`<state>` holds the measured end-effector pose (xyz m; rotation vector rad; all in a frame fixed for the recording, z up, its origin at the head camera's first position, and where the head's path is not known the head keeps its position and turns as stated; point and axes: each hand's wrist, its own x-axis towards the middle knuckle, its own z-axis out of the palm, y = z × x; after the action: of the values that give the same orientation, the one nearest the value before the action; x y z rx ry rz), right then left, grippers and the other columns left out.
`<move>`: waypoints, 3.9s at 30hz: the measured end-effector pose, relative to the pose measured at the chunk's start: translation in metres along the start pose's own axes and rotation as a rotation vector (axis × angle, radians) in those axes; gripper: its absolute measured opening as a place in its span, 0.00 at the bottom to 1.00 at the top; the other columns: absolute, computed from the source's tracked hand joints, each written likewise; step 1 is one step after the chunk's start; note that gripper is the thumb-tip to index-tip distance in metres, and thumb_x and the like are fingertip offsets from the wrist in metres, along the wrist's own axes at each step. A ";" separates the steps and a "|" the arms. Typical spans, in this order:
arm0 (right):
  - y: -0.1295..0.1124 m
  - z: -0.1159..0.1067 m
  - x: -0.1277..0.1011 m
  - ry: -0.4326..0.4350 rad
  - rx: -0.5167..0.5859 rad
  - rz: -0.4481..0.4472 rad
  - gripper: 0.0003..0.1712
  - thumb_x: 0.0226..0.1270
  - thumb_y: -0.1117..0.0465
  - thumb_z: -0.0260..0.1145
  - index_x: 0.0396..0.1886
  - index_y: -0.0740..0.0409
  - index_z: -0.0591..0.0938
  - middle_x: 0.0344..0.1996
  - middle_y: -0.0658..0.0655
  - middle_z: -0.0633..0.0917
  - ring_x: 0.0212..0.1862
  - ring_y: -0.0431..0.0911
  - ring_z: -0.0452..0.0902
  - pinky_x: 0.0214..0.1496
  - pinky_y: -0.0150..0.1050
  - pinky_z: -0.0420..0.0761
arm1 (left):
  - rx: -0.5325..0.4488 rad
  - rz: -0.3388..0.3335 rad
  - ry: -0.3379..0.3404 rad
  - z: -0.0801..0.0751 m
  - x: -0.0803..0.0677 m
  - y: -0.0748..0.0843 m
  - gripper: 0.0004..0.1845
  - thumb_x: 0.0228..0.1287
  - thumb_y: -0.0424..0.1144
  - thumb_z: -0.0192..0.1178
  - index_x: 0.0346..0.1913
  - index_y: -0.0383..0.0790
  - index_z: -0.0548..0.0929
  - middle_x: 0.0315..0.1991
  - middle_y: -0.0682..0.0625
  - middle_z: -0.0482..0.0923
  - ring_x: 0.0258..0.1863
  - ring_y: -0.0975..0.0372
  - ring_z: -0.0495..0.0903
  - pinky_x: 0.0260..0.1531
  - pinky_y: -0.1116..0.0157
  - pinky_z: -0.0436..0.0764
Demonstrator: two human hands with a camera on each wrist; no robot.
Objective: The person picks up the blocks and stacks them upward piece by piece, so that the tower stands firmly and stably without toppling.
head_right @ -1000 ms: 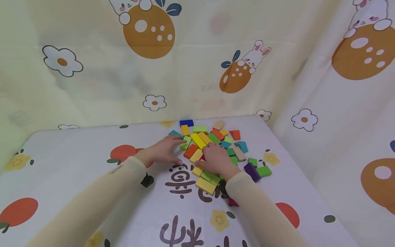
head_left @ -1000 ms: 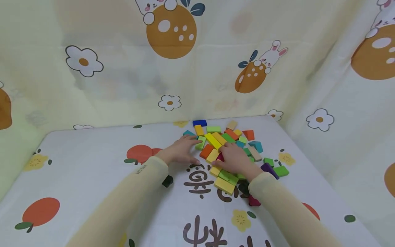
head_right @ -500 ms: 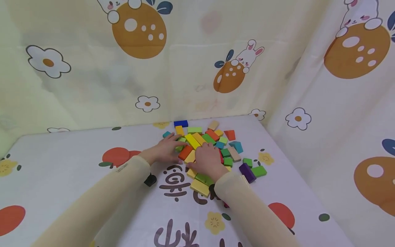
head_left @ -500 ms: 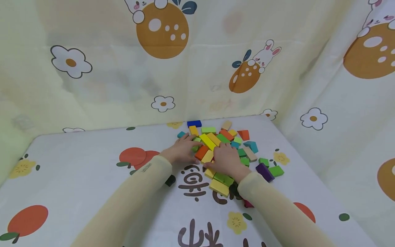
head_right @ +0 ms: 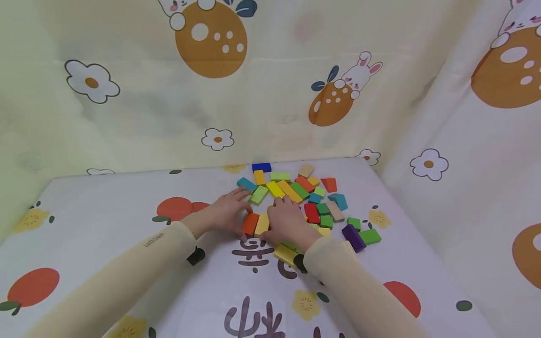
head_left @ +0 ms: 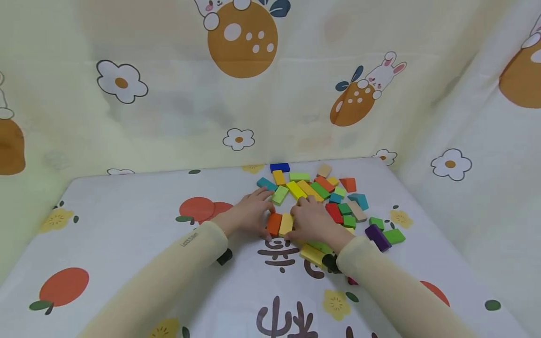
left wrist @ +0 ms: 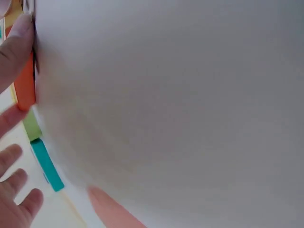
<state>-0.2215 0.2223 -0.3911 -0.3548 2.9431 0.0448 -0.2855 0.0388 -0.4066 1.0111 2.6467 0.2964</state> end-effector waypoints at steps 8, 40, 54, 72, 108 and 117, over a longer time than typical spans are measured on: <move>-0.048 0.005 0.002 -0.031 0.145 -0.156 0.37 0.57 0.40 0.77 0.59 0.58 0.82 0.53 0.58 0.82 0.54 0.52 0.75 0.60 0.47 0.81 | -0.117 -0.112 0.046 0.012 -0.066 -0.025 0.40 0.43 0.53 0.84 0.58 0.38 0.81 0.55 0.47 0.80 0.54 0.58 0.78 0.60 0.60 0.82; -0.100 0.016 0.015 -0.039 0.312 -0.281 0.39 0.53 0.41 0.80 0.60 0.55 0.81 0.56 0.55 0.83 0.59 0.50 0.75 0.65 0.49 0.81 | -0.209 -0.195 0.142 0.019 -0.146 -0.051 0.40 0.42 0.49 0.85 0.57 0.34 0.80 0.56 0.45 0.80 0.55 0.54 0.78 0.64 0.56 0.80; -0.099 0.015 0.015 -0.046 0.318 -0.290 0.39 0.54 0.40 0.80 0.61 0.54 0.80 0.57 0.55 0.83 0.60 0.50 0.74 0.66 0.50 0.81 | -0.193 -0.185 0.140 0.020 -0.147 -0.052 0.41 0.43 0.51 0.84 0.58 0.34 0.79 0.56 0.45 0.79 0.56 0.54 0.78 0.64 0.55 0.80; -0.094 0.018 0.014 -0.056 0.300 -0.287 0.43 0.55 0.39 0.79 0.66 0.53 0.78 0.60 0.55 0.82 0.62 0.50 0.75 0.65 0.50 0.81 | -0.220 -0.186 0.130 0.017 -0.145 -0.050 0.44 0.40 0.51 0.86 0.60 0.34 0.78 0.58 0.44 0.79 0.58 0.53 0.77 0.66 0.54 0.79; 0.013 -0.008 0.081 0.012 0.062 0.091 0.41 0.59 0.35 0.75 0.56 0.65 0.82 0.53 0.63 0.80 0.55 0.57 0.71 0.66 0.57 0.76 | -0.155 -0.372 0.154 -0.028 0.064 -0.023 0.23 0.63 0.56 0.71 0.41 0.37 0.80 0.33 0.49 0.77 0.36 0.57 0.75 0.35 0.65 0.75; 0.018 -0.014 0.066 -0.064 0.064 -0.004 0.41 0.57 0.40 0.78 0.64 0.57 0.80 0.61 0.64 0.79 0.62 0.60 0.68 0.72 0.57 0.71 | -0.125 -0.201 -0.025 -0.043 0.057 -0.036 0.27 0.62 0.47 0.72 0.57 0.33 0.80 0.50 0.44 0.81 0.49 0.55 0.76 0.55 0.62 0.79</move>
<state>-0.2917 0.2236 -0.3890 -0.3436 2.8724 -0.0376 -0.3633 0.0469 -0.3878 0.6995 2.6426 0.3954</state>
